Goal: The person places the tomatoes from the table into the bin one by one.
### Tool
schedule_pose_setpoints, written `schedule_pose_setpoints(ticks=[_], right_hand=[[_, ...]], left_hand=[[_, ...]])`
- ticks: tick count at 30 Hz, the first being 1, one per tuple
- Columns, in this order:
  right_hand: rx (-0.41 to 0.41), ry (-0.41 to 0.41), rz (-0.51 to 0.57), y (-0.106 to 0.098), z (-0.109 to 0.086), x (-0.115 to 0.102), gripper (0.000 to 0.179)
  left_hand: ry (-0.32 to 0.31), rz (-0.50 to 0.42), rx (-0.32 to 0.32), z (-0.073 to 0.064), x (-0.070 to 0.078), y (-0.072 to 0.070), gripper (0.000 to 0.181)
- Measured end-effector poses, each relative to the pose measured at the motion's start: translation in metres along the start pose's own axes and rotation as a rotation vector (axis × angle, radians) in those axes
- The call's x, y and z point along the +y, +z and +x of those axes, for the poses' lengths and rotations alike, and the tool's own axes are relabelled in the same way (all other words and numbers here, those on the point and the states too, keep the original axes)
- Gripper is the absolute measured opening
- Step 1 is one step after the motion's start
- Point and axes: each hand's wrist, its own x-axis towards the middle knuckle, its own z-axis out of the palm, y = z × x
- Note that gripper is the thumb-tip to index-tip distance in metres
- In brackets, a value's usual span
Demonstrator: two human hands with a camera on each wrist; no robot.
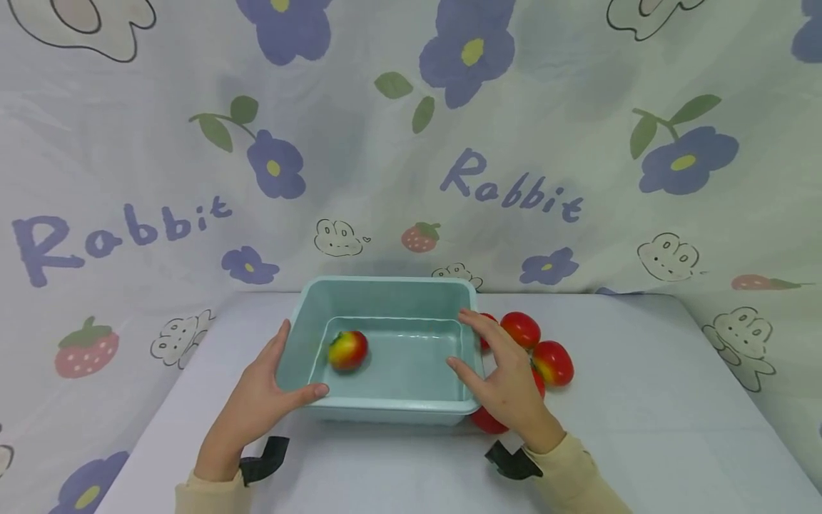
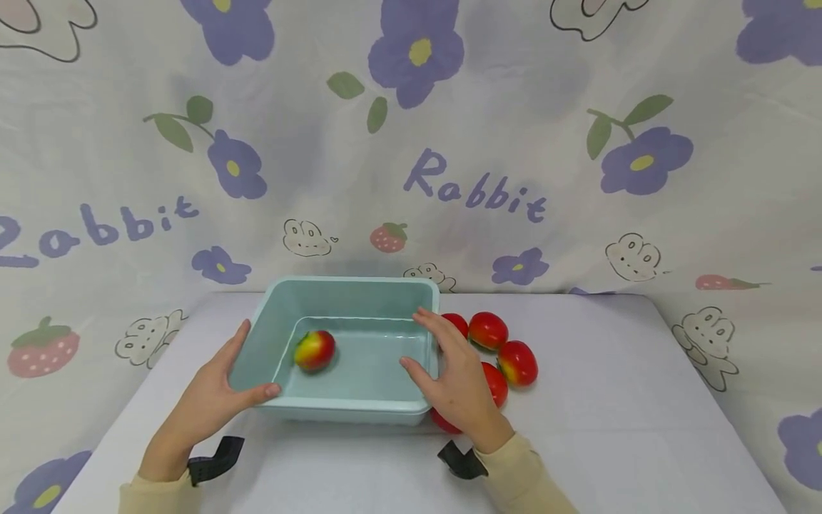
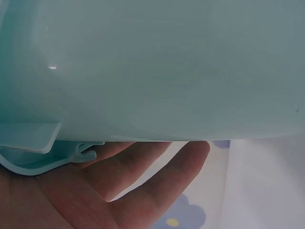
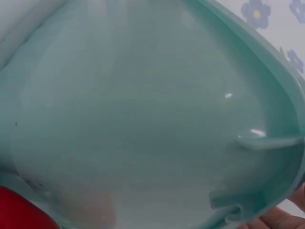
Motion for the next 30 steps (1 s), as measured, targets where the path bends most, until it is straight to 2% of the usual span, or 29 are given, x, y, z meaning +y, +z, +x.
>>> schedule_pose_setpoints(ticks=[9, 16, 24, 30], right_hand=[[0.073, 0.01, -0.015, -0.017, 0.002, 0.005, 0.067], [0.133, 0.054, -0.095, -0.035, 0.002, 0.013, 0.06], [0.216, 0.055, -0.084, -0.052, 0.0, 0.026, 0.06], [0.26, 0.05, -0.086, -0.067, 0.005, 0.014, 0.053]], left_hand=[[0.0, -0.008, 0.003, 0.001, -0.001, 0.003, 0.113], [-0.01, 0.0, -0.005, 0.0, -0.002, 0.003, 0.112], [-0.014, 0.015, -0.006, -0.001, -0.003, 0.001, 0.112], [-0.011, 0.011, -0.007, 0.0, -0.003, 0.002, 0.111]])
